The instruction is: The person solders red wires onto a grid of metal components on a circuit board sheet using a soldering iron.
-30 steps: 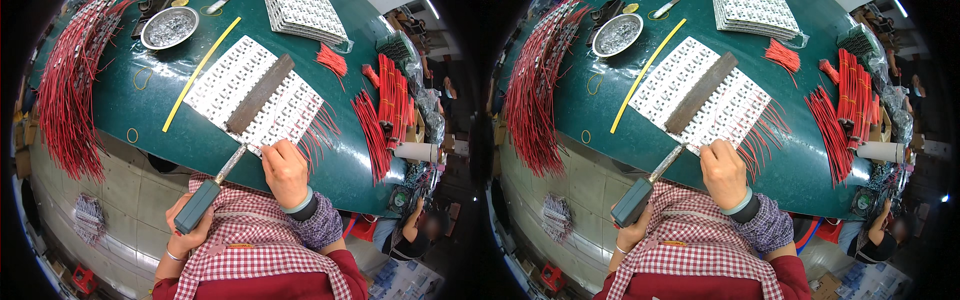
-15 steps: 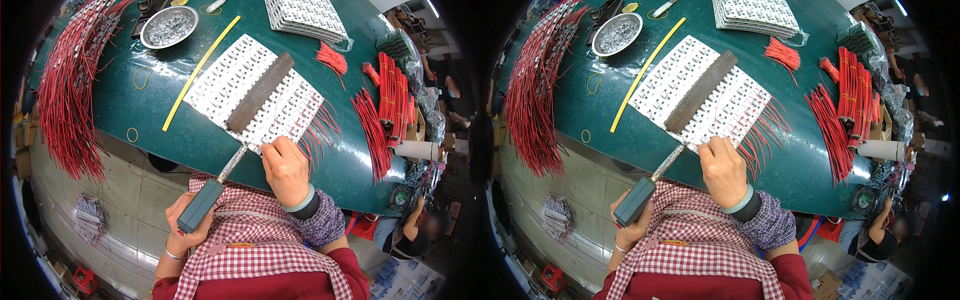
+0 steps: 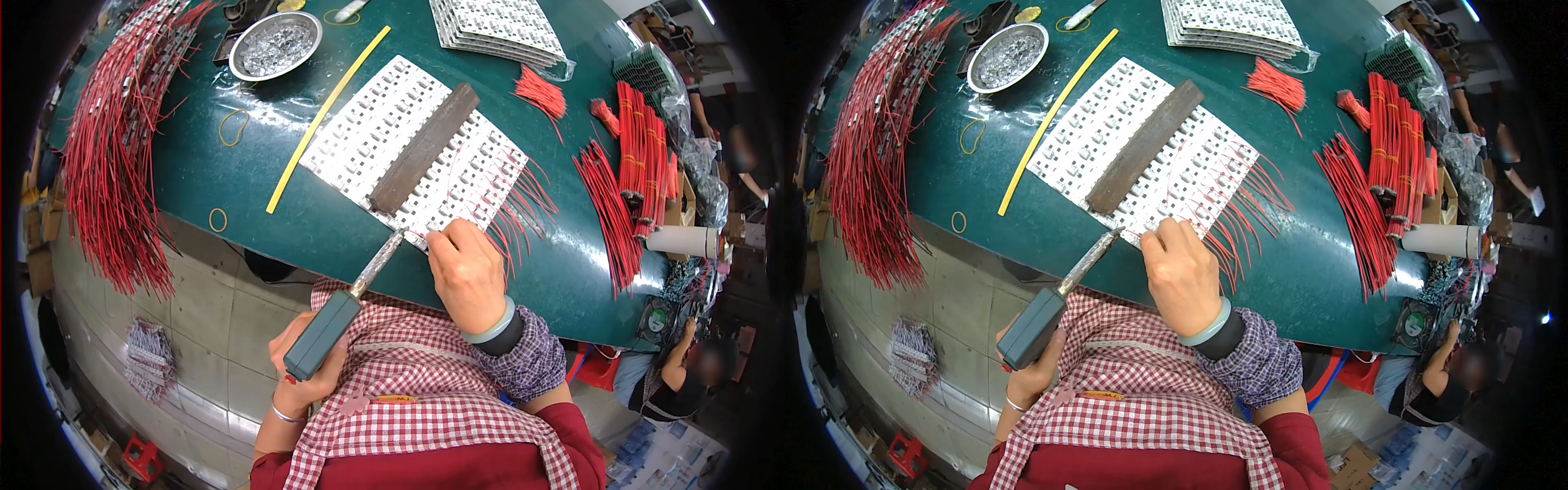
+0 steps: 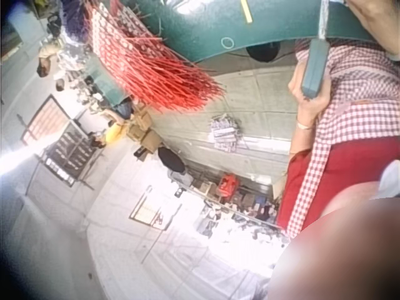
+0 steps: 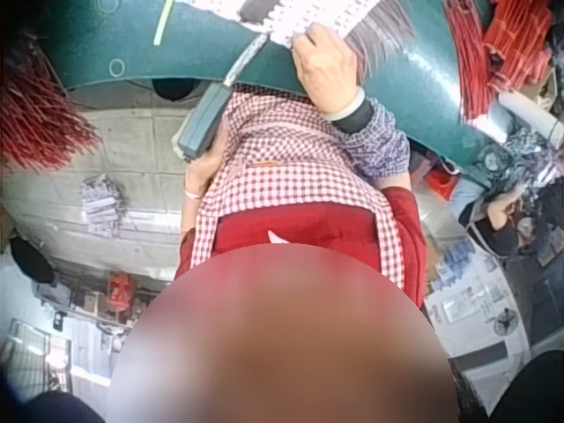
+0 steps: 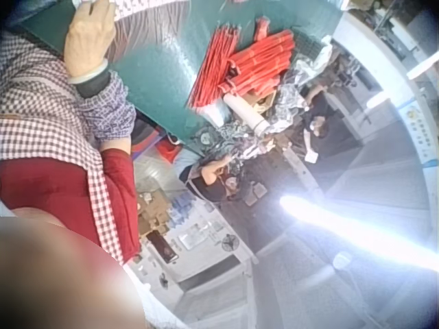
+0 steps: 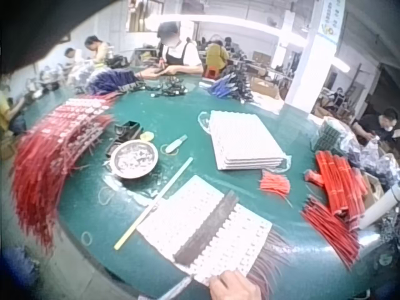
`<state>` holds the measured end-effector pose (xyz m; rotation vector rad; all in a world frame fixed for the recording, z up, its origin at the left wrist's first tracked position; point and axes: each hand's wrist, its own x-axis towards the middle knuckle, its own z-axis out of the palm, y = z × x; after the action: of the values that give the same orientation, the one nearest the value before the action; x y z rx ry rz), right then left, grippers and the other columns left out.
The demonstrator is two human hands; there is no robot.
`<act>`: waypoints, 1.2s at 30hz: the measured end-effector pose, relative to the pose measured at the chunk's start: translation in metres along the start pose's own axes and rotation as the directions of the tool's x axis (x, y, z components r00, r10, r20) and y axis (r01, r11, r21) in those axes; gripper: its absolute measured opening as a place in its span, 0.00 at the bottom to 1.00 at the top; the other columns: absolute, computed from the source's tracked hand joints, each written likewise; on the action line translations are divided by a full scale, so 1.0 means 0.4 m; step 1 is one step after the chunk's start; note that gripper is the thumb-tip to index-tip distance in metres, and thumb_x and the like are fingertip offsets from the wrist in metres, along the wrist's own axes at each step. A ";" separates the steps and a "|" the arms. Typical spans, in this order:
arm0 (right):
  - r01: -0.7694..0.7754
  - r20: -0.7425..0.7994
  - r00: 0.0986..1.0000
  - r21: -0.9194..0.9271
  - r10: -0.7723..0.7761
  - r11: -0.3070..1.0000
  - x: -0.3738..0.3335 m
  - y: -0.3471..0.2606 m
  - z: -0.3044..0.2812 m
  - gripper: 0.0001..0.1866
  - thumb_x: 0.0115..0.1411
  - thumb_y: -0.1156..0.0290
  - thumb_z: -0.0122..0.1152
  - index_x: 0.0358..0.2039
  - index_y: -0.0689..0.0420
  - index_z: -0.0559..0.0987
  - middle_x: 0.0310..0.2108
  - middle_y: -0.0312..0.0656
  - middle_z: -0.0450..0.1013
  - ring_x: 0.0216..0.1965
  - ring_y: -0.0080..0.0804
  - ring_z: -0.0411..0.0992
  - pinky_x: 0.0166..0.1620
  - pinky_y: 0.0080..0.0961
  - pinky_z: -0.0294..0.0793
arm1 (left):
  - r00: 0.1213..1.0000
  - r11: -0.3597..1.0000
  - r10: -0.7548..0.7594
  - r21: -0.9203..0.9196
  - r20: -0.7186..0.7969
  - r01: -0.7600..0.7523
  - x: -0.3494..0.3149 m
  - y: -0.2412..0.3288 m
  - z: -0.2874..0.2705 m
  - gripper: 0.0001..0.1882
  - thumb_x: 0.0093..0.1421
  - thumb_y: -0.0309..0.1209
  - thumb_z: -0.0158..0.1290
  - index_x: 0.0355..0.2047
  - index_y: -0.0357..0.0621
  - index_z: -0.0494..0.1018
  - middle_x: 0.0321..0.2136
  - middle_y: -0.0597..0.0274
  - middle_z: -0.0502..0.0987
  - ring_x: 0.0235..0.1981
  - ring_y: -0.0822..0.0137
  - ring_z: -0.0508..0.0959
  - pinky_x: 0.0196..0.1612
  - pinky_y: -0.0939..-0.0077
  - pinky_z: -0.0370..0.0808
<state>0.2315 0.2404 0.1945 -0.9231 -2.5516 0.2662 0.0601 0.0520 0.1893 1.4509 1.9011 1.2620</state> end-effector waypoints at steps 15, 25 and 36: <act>0.002 0.021 1.000 -0.021 -0.002 1.000 0.004 -0.003 -0.003 0.05 0.46 0.79 0.59 0.25 0.58 0.74 0.27 0.42 0.64 0.31 0.38 0.68 0.30 0.32 0.72 | 0.999 0.996 -0.040 -0.080 -0.028 0.038 0.009 0.001 0.003 0.09 0.45 0.17 0.60 0.30 0.32 0.78 0.26 0.53 0.77 0.22 0.58 0.78 0.26 0.71 0.74; -0.020 0.048 0.999 -0.020 0.021 1.000 0.001 -0.004 -0.009 0.06 0.46 0.79 0.59 0.26 0.58 0.74 0.28 0.42 0.64 0.32 0.38 0.69 0.32 0.32 0.73 | 0.989 0.984 -0.145 -0.106 -0.004 0.144 -0.042 -0.017 -0.006 0.13 0.46 0.18 0.61 0.34 0.30 0.79 0.31 0.49 0.80 0.28 0.57 0.82 0.33 0.71 0.78; -0.208 -0.142 0.965 0.095 0.220 0.973 -0.047 0.003 -0.127 0.12 0.49 0.85 0.66 0.34 0.59 0.82 0.28 0.41 0.72 0.31 0.39 0.72 0.32 0.34 0.72 | 0.927 0.904 -0.373 -0.234 -0.029 0.357 -0.092 -0.052 0.001 0.14 0.47 0.20 0.62 0.36 0.29 0.79 0.32 0.47 0.81 0.28 0.56 0.83 0.33 0.72 0.79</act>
<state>0.2678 0.2311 0.2339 -1.1451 -2.2877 0.3438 0.0628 0.0178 0.1646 0.8919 1.8921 1.3075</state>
